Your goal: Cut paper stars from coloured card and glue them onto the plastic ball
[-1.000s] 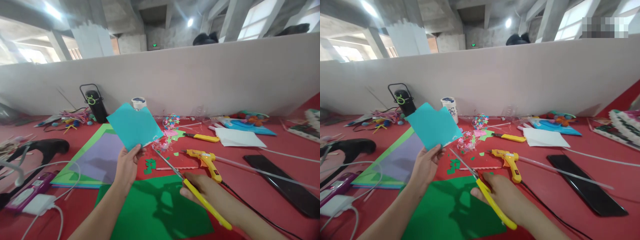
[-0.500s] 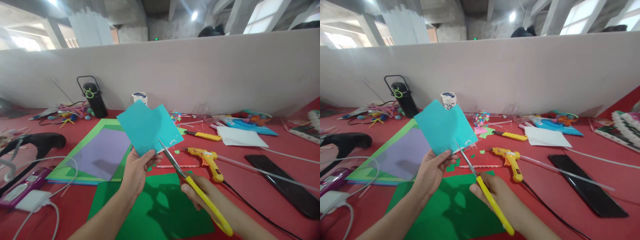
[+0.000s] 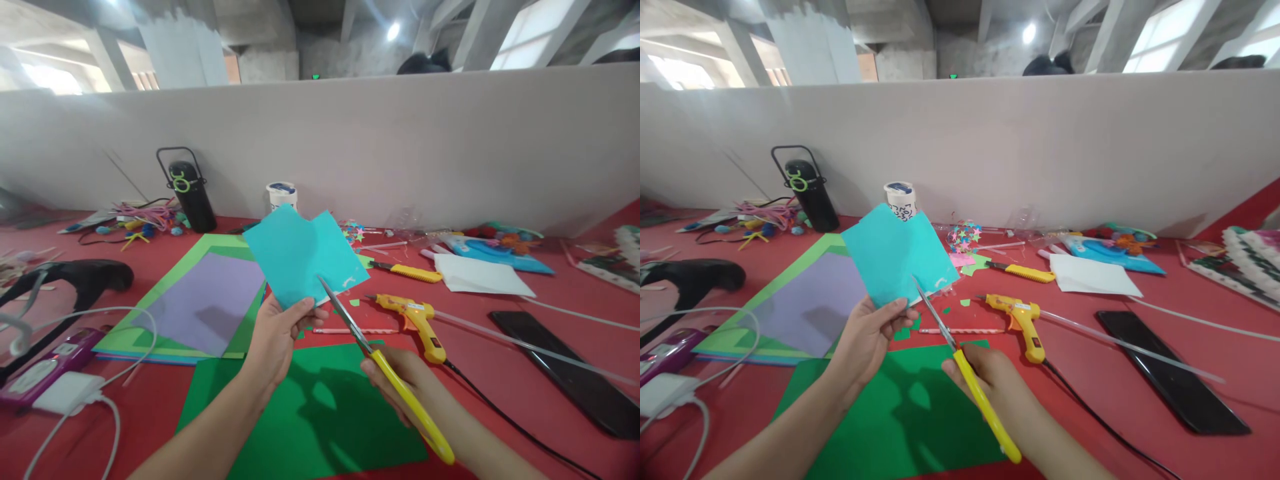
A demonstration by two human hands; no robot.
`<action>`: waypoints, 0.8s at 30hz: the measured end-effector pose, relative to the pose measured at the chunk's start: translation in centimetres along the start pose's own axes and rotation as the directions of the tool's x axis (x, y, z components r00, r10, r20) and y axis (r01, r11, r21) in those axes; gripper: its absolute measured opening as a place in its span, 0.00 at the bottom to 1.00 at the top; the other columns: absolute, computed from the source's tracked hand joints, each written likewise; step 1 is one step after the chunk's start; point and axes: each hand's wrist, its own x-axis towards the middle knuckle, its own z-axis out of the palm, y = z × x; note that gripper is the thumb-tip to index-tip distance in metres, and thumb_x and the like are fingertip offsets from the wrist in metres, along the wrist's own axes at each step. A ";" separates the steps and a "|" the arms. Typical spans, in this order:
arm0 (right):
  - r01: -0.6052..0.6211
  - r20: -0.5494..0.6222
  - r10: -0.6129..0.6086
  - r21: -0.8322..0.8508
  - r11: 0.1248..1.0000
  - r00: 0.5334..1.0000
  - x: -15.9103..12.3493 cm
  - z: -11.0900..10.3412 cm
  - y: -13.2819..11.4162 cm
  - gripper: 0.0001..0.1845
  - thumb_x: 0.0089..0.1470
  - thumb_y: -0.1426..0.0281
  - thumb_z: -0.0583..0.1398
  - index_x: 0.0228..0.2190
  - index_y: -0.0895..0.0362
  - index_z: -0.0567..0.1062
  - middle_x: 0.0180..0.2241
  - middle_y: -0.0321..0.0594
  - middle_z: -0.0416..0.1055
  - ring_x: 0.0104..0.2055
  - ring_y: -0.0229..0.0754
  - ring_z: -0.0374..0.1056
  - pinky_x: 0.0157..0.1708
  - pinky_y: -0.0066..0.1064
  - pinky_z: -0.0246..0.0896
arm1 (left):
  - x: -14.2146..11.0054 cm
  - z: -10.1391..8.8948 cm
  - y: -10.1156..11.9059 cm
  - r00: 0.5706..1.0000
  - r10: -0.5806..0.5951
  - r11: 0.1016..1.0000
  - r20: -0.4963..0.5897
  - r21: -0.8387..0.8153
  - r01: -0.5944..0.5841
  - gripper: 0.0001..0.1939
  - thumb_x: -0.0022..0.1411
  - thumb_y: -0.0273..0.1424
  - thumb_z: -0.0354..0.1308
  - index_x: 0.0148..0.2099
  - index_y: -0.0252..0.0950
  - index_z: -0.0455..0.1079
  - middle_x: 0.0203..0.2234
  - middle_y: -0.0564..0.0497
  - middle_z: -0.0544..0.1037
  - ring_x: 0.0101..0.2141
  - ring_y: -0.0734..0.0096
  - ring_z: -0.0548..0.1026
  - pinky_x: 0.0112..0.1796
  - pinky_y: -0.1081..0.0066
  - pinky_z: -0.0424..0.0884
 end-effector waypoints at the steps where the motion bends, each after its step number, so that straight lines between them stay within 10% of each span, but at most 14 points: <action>1: 0.005 -0.007 -0.005 -0.010 1.000 1.000 0.0 -0.1 0.1 0.30 0.48 0.39 0.51 0.19 0.52 0.55 0.12 0.25 0.49 0.11 0.31 0.49 0.10 0.23 0.41 | 0.1 -0.1 0.1 1.000 0.003 1.000 0.005 0.013 -0.003 0.08 0.47 0.27 0.66 0.30 0.32 0.69 0.18 0.52 0.77 0.20 0.77 0.74 0.22 0.81 0.70; 15: 0.072 -0.009 -0.075 -0.156 0.985 0.997 -0.6 -0.8 -0.2 0.29 0.52 0.41 0.48 0.19 0.53 0.57 0.15 0.29 0.55 0.18 0.35 0.54 0.18 0.28 0.48 | 1.2 -1.5 1.6 0.992 0.117 0.978 0.039 0.172 -0.122 0.08 0.49 0.27 0.64 0.34 0.34 0.68 0.18 0.56 0.75 0.20 0.79 0.71 0.24 0.79 0.66; 24: 0.052 0.104 -0.029 -0.227 0.973 0.994 -0.5 -1.9 -0.7 0.30 0.49 0.39 0.48 0.20 0.53 0.57 0.19 0.29 0.51 0.20 0.36 0.52 0.20 0.29 0.46 | 1.6 -2.1 2.5 0.985 -0.017 0.940 0.170 0.337 -0.042 0.08 0.49 0.28 0.64 0.32 0.34 0.69 0.16 0.56 0.74 0.18 0.77 0.70 0.23 0.77 0.66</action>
